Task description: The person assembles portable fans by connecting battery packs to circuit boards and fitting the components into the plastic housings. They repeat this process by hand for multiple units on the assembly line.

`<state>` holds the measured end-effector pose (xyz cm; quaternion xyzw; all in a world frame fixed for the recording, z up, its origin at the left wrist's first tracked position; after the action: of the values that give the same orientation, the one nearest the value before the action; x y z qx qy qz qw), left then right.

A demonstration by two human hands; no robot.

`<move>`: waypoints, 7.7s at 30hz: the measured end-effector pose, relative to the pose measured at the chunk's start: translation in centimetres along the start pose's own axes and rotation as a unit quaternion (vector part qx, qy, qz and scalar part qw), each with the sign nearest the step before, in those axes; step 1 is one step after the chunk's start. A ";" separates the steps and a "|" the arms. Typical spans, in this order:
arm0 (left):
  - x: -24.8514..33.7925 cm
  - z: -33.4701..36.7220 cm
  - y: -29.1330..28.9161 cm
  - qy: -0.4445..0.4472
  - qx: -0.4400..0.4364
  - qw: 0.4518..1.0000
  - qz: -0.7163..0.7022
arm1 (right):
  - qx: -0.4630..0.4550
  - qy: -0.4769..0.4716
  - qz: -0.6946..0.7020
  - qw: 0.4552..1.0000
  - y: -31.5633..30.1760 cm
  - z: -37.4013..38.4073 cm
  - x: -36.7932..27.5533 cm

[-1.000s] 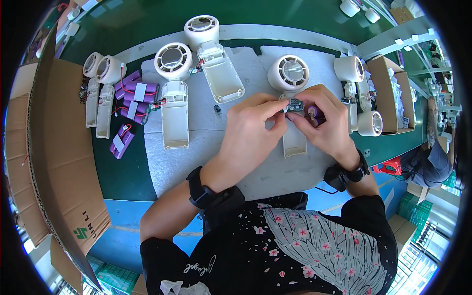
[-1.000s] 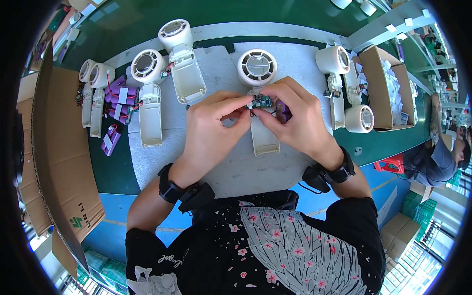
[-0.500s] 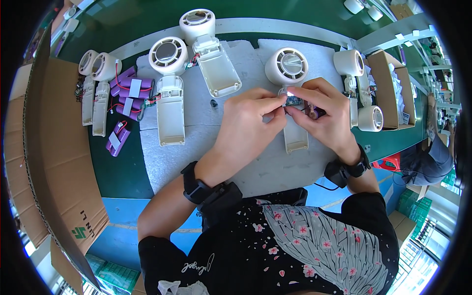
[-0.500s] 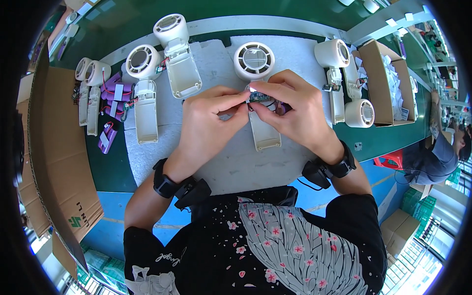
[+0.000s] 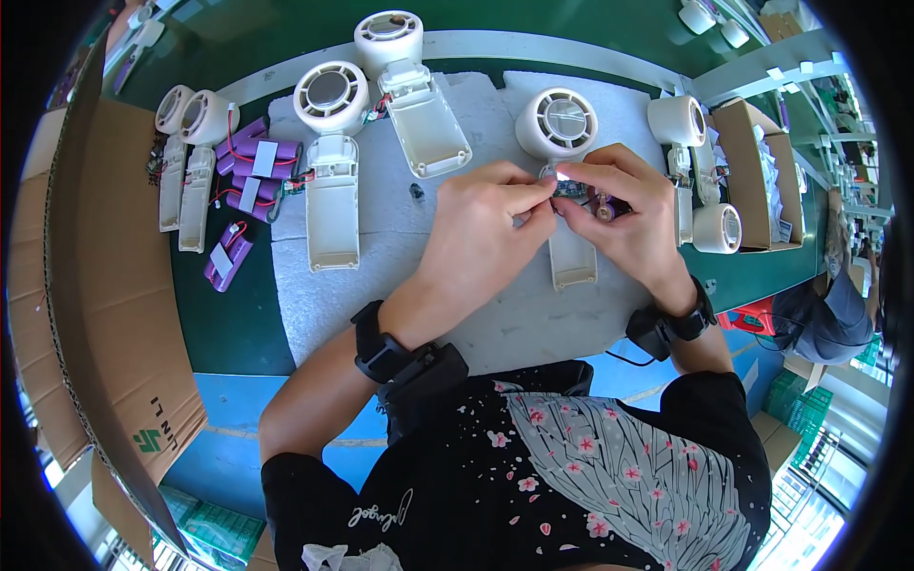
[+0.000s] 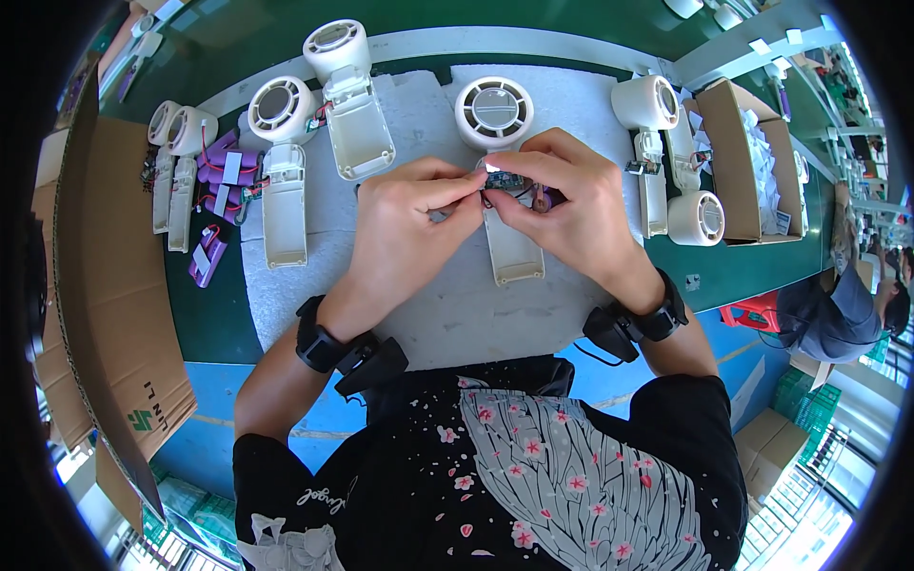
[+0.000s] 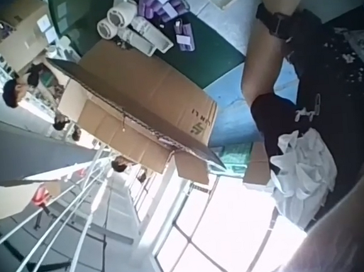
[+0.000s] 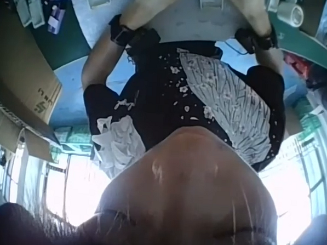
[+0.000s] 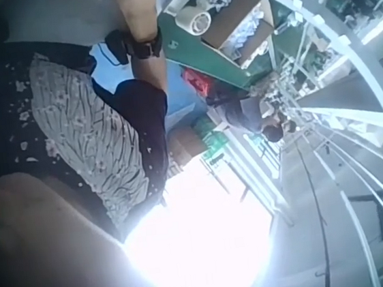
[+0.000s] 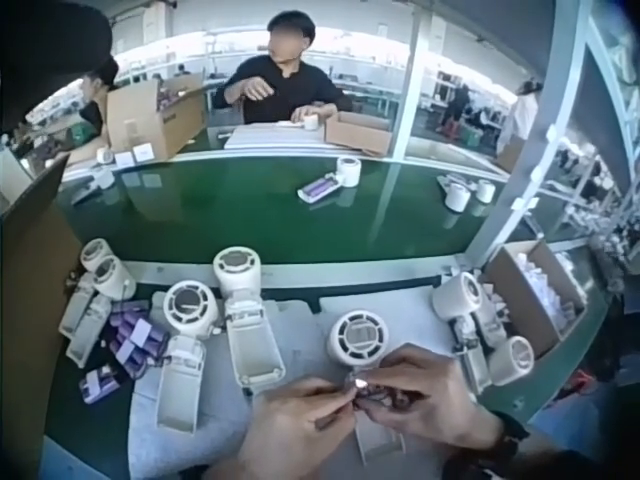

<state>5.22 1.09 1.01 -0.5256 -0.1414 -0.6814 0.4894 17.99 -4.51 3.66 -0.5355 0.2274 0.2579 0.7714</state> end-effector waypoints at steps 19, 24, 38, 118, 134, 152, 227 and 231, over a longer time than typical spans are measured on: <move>0.1 0.2 1.3 -0.014 -0.032 0.999 0.002 | 0.006 0.074 0.034 0.997 -0.2 0.2 -0.1; 0.3 0.2 1.3 -0.010 -0.032 0.999 0.014 | -0.010 0.113 0.036 0.993 0.1 0.0 0.5; -1.6 -0.1 1.4 -0.119 -0.121 0.977 -0.126 | -0.013 0.024 0.012 1.000 0.2 -0.2 -0.4; -1.4 0.2 2.1 -0.127 -0.093 0.979 -0.126 | -0.136 -0.023 -0.168 0.976 -3.3 -3.4 -0.7; -1.1 0.3 2.2 -0.120 -0.078 0.984 -0.107 | -0.104 -0.061 -0.207 0.971 -3.2 -4.2 -1.9; -1.4 0.4 1.9 -0.121 -0.090 0.982 -0.115 | 0.134 0.308 -0.262 0.905 -18.2 -4.8 6.0; 1.5 1.0 1.1 0.075 -0.163 0.984 -0.011 | -0.140 -0.024 -0.080 0.987 -0.3 -5.5 -3.0; 1.6 1.0 1.1 0.082 -0.156 0.984 -0.007 | -0.134 -0.031 -0.087 0.987 -0.2 -5.2 -3.2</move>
<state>6.70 0.45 2.43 -0.5367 0.0033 -0.7394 0.4065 15.33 -9.93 4.16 -0.6437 0.1188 0.2344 0.7187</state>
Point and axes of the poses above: each hand's wrist, its own z-axis towards the middle knuckle, its own y-axis out of the palm, x = y × z, the point moved 8 cm from there along z, towards the middle knuckle, and after that the axes turned 2 degrees about y, right-handed, at the moved point
